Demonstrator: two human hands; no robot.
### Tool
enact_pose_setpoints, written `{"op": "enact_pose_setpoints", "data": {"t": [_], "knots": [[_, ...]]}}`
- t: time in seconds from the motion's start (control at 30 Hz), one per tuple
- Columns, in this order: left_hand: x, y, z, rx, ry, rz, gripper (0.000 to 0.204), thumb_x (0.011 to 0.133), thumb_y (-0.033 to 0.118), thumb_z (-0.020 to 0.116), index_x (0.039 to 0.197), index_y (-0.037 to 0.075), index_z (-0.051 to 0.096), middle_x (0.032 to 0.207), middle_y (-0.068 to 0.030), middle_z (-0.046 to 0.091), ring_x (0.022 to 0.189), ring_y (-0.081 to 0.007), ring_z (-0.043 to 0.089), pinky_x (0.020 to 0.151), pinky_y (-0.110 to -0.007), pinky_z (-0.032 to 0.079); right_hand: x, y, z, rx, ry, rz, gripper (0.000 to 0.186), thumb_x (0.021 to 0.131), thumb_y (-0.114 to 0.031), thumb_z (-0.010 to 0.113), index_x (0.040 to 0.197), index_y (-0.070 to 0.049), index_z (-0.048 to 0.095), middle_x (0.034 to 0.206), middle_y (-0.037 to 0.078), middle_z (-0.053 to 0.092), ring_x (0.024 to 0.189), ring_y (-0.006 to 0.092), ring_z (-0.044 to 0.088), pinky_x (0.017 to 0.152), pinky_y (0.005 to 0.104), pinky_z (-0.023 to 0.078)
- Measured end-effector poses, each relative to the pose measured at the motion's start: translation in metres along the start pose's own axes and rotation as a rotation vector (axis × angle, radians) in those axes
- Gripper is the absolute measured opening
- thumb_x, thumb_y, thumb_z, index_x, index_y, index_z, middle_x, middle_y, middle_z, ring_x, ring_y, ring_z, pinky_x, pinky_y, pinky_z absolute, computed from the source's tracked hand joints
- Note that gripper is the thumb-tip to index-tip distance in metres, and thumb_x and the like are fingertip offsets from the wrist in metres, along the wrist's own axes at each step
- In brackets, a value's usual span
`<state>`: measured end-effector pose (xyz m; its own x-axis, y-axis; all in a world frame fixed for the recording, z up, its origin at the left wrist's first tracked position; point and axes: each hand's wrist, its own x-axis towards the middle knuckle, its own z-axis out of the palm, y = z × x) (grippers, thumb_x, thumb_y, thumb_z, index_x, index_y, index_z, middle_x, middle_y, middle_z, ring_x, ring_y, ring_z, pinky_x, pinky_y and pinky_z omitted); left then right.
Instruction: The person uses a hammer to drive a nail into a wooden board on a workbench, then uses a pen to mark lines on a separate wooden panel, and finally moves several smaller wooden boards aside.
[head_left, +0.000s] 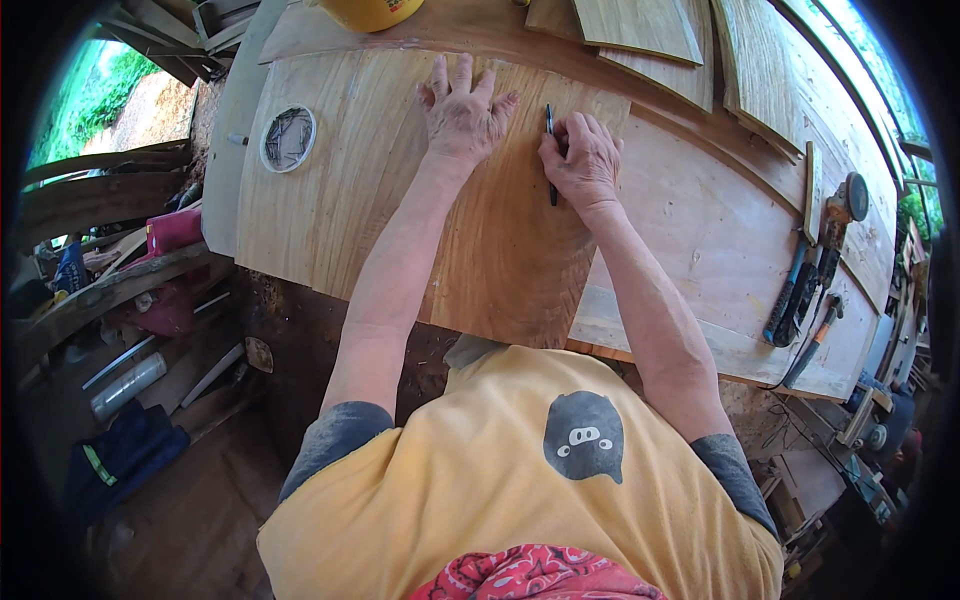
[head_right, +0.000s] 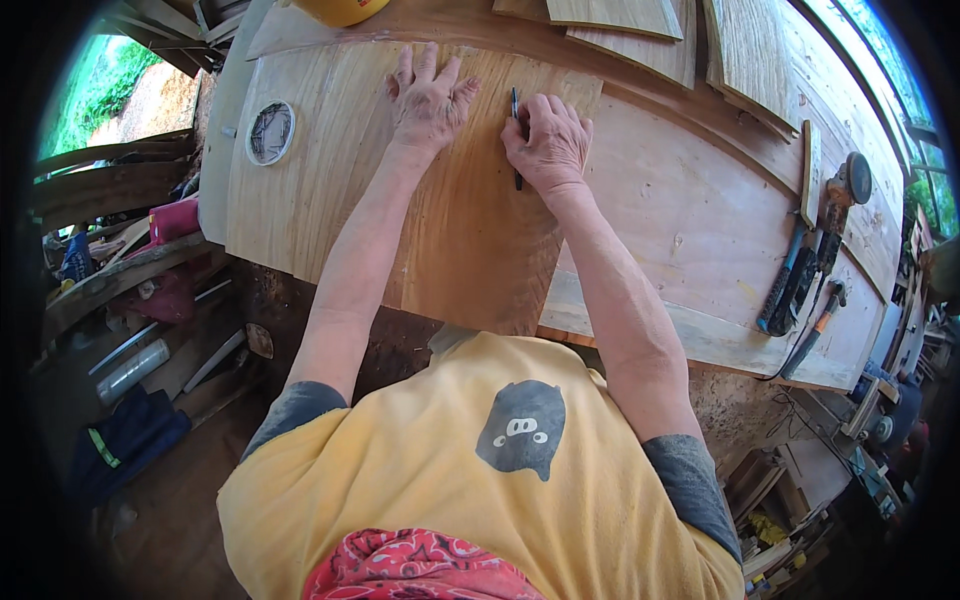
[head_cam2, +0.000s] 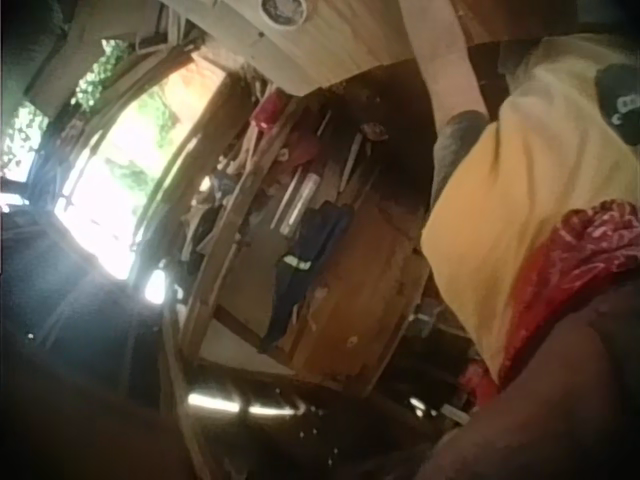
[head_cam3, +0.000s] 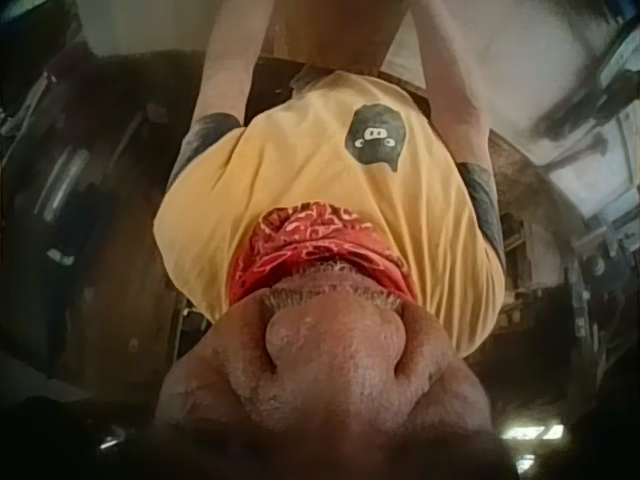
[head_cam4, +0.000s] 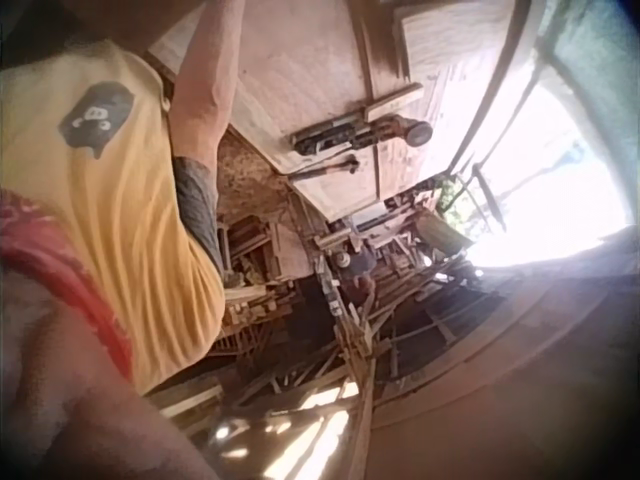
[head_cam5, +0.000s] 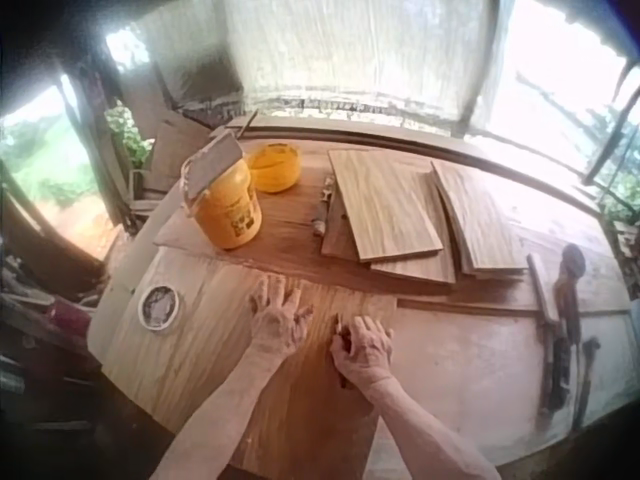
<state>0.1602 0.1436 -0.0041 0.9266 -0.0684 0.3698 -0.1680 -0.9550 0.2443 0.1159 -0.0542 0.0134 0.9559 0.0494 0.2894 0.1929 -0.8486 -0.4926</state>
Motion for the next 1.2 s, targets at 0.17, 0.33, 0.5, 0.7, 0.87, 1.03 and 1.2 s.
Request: {"op": "enact_pose_setpoints", "data": {"t": [0.17,0.33,0.5,0.7,0.87,1.03,1.2], "knots": [[-0.023,0.008,-0.009,0.025,-0.128,-0.014,0.062,0.103,0.064,0.050,0.142,0.019,0.067,0.163,-0.0155,0.044,0.157,-0.0435,0.024,0.120,-0.073,0.018,-0.001,0.005,-0.001,-0.023,-0.002,0.015,0.018,0.081,-0.027,0.074,0.088,-0.018,0.061,0.091,0.002,0.065,0.094,0.0275,0.064,0.082,0.0454,0.041],[-0.007,0.009,-0.009,0.063,-0.145,-0.066,0.060,0.104,0.063,0.049,0.148,0.025,0.063,0.167,-0.0126,0.039,0.159,-0.0428,0.020,0.121,-0.073,0.017,0.000,0.004,0.000,-0.009,0.015,-0.004,0.018,0.081,-0.028,0.075,0.088,-0.018,0.061,0.091,0.001,0.065,0.094,0.0268,0.064,0.082,0.0451,0.040],[0.001,0.006,-0.003,-0.027,-0.121,-0.101,0.055,0.105,0.060,0.051,0.145,0.026,0.065,0.168,-0.0135,0.037,0.160,-0.0439,0.016,0.121,-0.074,0.014,0.000,0.002,0.001,0.011,-0.007,0.009,0.017,0.081,-0.028,0.074,0.088,-0.019,0.062,0.091,0.001,0.066,0.095,0.0262,0.064,0.083,0.0447,0.040],[-0.006,0.010,-0.016,-0.128,-0.145,-0.120,0.058,0.103,0.064,0.050,0.144,0.027,0.066,0.167,-0.0131,0.040,0.160,-0.0444,0.014,0.121,-0.074,0.013,-0.001,0.007,-0.001,-0.020,-0.010,0.013,0.017,0.082,-0.028,0.075,0.089,-0.019,0.063,0.092,0.000,0.066,0.096,0.0255,0.065,0.084,0.0442,0.040],[0.022,-0.008,0.005,-0.051,-0.091,-0.088,0.054,0.102,0.061,0.055,0.144,0.029,0.066,0.166,-0.0130,0.041,0.160,-0.0451,0.013,0.120,-0.075,0.012,0.000,-0.002,0.000,0.005,-0.047,0.023,0.018,0.083,-0.029,0.075,0.090,-0.019,0.063,0.093,0.000,0.066,0.096,0.0255,0.064,0.085,0.0444,0.040],[-0.003,-0.002,-0.001,-0.044,-0.126,-0.024,0.053,0.100,0.062,0.058,0.142,0.031,0.068,0.166,-0.0132,0.041,0.160,-0.0452,0.013,0.120,-0.075,0.011,-0.001,0.005,-0.003,-0.028,-0.020,0.040,0.017,0.083,-0.028,0.077,0.090,-0.018,0.065,0.089,0.000,0.067,0.094,0.0232,0.066,0.084,0.0433,0.042],[-0.015,-0.020,-0.012,-0.004,-0.032,-0.043,0.050,0.100,0.062,0.059,0.135,0.030,0.073,0.163,-0.0126,0.046,0.159,-0.0448,0.019,0.120,-0.074,0.012,0.000,0.001,0.001,-0.025,-0.014,0.006,0.018,0.083,-0.029,0.076,0.089,-0.018,0.064,0.090,0.000,0.066,0.095,0.0241,0.065,0.084,0.0441,0.041]]}}
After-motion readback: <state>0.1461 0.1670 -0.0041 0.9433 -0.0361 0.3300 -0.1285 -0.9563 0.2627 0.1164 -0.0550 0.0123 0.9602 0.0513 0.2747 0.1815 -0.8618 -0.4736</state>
